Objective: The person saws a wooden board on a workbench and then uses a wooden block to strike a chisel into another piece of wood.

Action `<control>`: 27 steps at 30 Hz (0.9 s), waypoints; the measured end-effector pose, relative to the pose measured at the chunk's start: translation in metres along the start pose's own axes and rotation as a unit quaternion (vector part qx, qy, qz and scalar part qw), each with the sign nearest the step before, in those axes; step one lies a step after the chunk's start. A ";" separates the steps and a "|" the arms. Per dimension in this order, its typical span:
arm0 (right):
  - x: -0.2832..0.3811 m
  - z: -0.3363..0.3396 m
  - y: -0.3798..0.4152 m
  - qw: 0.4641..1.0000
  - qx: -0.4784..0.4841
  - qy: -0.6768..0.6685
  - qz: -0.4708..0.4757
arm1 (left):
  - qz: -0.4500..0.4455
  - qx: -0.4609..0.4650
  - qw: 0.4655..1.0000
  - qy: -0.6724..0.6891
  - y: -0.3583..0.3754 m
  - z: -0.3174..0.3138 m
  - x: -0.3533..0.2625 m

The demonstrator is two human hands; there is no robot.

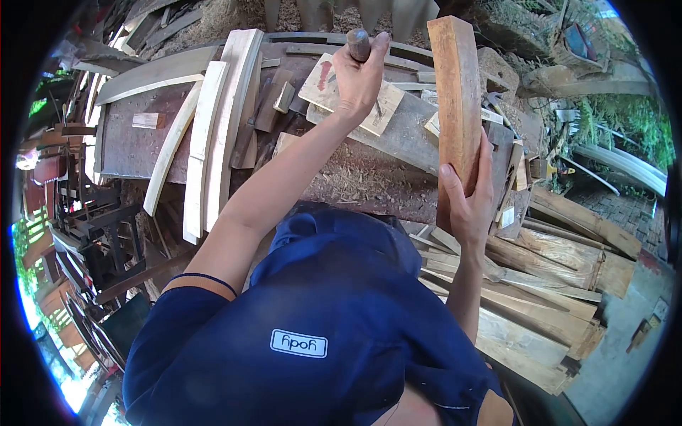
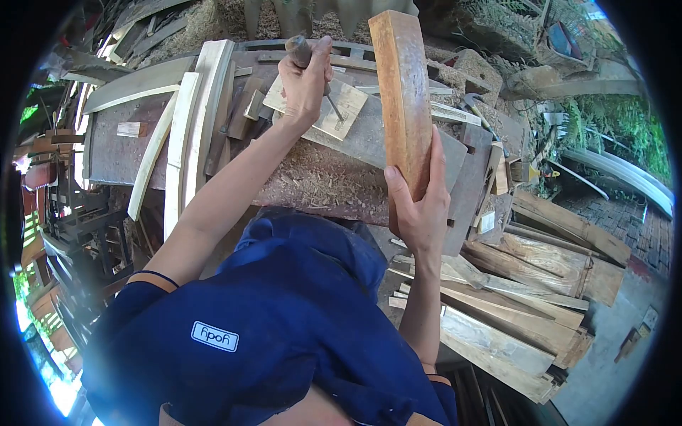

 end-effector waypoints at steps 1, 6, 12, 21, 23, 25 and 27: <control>0.000 -0.001 0.000 1.000 0.001 0.000 0.000 | -0.013 -0.002 1.000 -0.023 0.001 0.001 -0.003; -0.001 -0.001 0.000 1.000 0.003 0.008 0.001 | -0.029 -0.011 0.994 -0.101 0.009 0.001 -0.012; 0.003 -0.001 -0.003 1.000 0.012 0.025 0.011 | -0.064 -0.047 0.995 -0.057 0.018 -0.004 -0.012; 0.063 0.008 -0.035 0.979 -0.027 -0.050 0.193 | -0.105 -0.049 0.992 -0.057 0.035 -0.016 -0.008; 0.084 0.007 -0.038 0.980 -0.020 -0.055 0.190 | -0.098 -0.032 0.995 -0.008 0.047 -0.027 -0.005; 0.086 0.001 -0.037 0.989 0.050 -0.043 0.134 | -0.108 -0.005 0.994 0.009 0.055 -0.027 -0.008; 0.079 -0.002 -0.040 0.990 0.092 0.012 0.108 | -0.138 0.001 0.990 0.004 0.057 -0.026 -0.002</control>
Point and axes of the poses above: each hand's wrist, its own y-axis away from the middle knuckle, its own z-axis out of the back of the hand, x = y × z, the point moved 3 cm from there along -y, towards the middle knuckle, and after that the axes turned 12 degrees about -x, right-handed, at the moved point
